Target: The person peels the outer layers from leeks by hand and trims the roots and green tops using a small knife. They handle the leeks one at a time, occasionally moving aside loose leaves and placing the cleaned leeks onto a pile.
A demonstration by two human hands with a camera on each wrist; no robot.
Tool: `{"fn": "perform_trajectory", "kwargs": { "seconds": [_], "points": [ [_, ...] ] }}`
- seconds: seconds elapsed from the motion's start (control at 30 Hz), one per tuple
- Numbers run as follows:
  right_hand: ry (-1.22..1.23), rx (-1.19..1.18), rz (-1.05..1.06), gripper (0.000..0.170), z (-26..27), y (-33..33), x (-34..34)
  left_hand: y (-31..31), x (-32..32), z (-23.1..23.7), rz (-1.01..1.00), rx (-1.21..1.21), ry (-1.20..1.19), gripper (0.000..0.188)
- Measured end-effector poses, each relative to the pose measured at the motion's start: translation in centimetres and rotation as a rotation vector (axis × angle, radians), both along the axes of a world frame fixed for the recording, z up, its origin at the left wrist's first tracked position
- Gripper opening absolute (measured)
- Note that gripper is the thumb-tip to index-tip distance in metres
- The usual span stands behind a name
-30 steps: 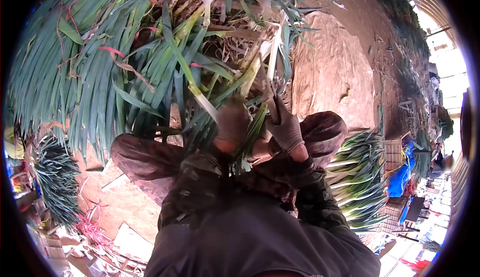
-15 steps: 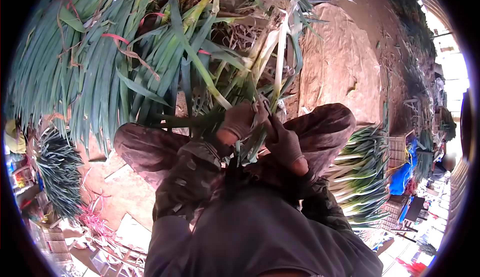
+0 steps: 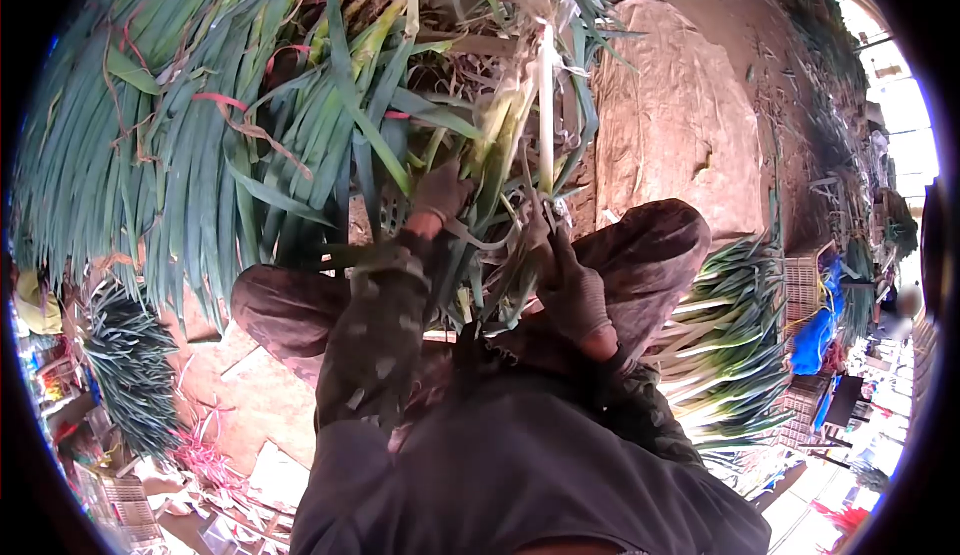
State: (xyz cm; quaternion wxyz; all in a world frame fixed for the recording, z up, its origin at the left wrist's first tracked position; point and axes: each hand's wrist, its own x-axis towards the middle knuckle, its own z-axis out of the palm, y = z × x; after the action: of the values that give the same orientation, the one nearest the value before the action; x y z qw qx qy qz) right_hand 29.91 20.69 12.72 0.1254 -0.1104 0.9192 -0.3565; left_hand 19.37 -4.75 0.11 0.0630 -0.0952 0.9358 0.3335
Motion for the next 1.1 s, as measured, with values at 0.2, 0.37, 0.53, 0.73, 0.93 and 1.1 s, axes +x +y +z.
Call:
{"fn": "perform_trajectory", "kwargs": {
  "seconds": [0.2, 0.37, 0.53, 0.73, 0.93, 1.1],
  "points": [
    [0.026, 0.037, 0.114, 0.073, 0.3, 0.4, 2.3, 2.5, 1.9, 4.1, 0.27, 0.124, 0.19, 0.038],
    [0.09, 0.045, 0.068, 0.06, 0.6, -0.9, 2.2, 3.0, 1.6, 3.8, 0.27, 0.103, 0.216, 0.037],
    [0.08, 0.145, 0.069, 0.065, -0.6, -1.7, -1.5, 3.3, 1.8, 4.3, 0.234, 0.1, 0.2, 0.036],
    [0.162, 0.233, 0.133, 0.082, -3.4, -1.9, -7.3, 3.5, 1.9, 4.5, 0.201, 0.098, 0.148, 0.032],
    [0.211, 0.204, 0.068, 0.058, -2.5, -4.1, -12.7, 3.4, 2.2, 5.2, 0.178, 0.151, 0.153, 0.031],
    [0.199, 0.234, 0.076, 0.054, -2.2, -5.5, -17.1, 3.3, 2.1, 4.6, 0.181, 0.161, 0.151, 0.031]
  ]
}}
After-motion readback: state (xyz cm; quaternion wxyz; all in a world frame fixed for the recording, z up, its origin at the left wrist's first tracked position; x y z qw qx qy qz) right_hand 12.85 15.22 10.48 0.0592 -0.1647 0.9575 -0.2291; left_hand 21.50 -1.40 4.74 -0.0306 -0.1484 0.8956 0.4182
